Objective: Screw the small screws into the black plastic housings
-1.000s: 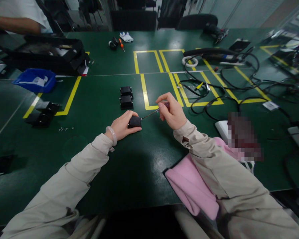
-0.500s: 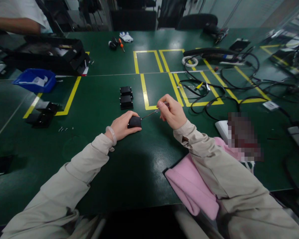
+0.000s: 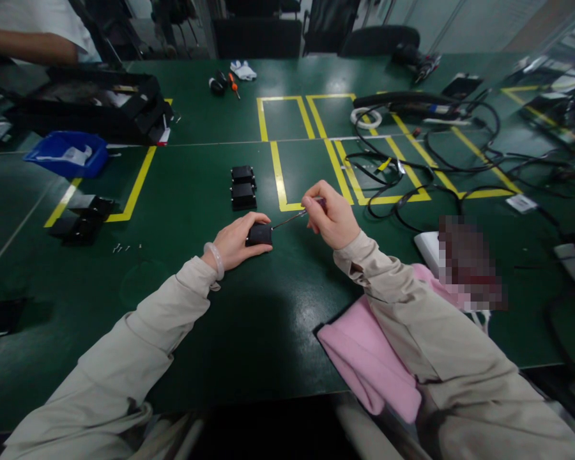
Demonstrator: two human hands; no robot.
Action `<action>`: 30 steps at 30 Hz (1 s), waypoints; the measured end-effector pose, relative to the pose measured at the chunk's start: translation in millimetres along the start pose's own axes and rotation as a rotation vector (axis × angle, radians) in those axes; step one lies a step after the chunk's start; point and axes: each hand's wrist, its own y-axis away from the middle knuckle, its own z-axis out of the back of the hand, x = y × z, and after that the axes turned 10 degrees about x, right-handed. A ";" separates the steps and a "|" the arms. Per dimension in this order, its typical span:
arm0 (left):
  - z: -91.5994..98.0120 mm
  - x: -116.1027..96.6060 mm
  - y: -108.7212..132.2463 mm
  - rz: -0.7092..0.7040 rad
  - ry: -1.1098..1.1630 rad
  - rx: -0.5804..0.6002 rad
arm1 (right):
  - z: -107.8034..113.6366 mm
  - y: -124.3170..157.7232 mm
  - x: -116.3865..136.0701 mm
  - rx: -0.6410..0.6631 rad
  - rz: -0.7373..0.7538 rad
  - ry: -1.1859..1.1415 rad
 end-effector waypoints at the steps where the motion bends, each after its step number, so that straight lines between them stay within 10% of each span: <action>1: -0.1 0.1 0.1 -0.009 0.002 -0.002 | -0.2 0.0 0.0 0.001 -0.002 -0.010; 30: 0.2 -0.7 -0.4 -0.049 -0.012 -0.011 | -1.8 0.8 1.2 -0.006 0.042 0.023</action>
